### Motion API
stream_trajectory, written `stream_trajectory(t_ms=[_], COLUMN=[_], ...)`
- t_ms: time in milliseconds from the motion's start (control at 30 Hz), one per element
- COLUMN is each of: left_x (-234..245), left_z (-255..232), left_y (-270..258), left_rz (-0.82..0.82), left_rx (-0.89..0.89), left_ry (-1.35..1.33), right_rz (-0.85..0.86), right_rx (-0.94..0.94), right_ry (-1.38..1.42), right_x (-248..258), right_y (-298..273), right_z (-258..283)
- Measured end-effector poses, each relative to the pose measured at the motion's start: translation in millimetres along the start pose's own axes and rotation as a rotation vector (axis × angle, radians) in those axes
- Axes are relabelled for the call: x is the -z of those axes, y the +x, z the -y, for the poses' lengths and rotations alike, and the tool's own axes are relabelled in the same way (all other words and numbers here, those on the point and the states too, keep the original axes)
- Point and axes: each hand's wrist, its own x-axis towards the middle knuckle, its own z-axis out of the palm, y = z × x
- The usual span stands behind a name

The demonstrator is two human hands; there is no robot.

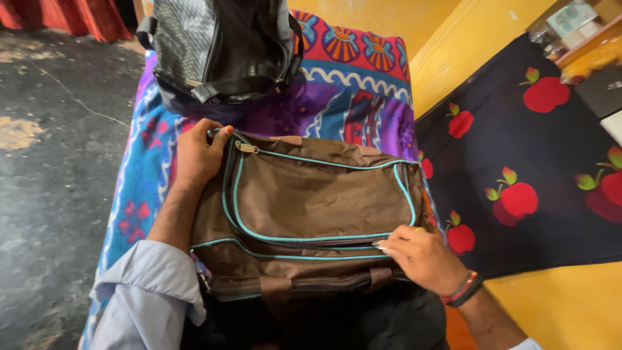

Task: The person packs folded clothes into a black duffel bag, arranging them carefully. They then switch to a brown duffel bag, open it, and remove several folded garments, placing them on the floor.

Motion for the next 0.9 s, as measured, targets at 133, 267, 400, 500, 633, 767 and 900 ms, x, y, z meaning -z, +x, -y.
stream_trajectory(t_ms=[133, 267, 400, 500, 633, 767, 900], left_x=[0, 0, 9, 32, 42, 10, 3], left_z=[8, 13, 0, -33, -94, -139, -138], left_y=[-5, -5, -6, -21, -54, -100, -113], left_rz=[-0.017, -0.055, -0.001, -0.002, 0.321, 0.737, 0.827], left_rx=[-0.072, -0.133, -0.041, -0.421, -0.513, -0.658, -0.610], left_ry=[0.001, 0.027, 0.037, 0.233, 0.266, 0.296, 0.423], right_rz=[-0.149, -0.208, -0.256, -0.306, -0.399, -0.509, -0.591], right_rx=[-0.097, -0.131, -0.348, -0.368, -0.222, -0.215, -0.220], right_ry=[-0.031, 0.001, 0.116, 0.098, -0.181, -0.235, -0.288], right_x=[18, 35, 24, 19, 10, 0, -7], right_y=[-18, -29, -18, -7, 14, 57, 88], right_z=[-35, -76, -104, -120, -142, -172, -193])
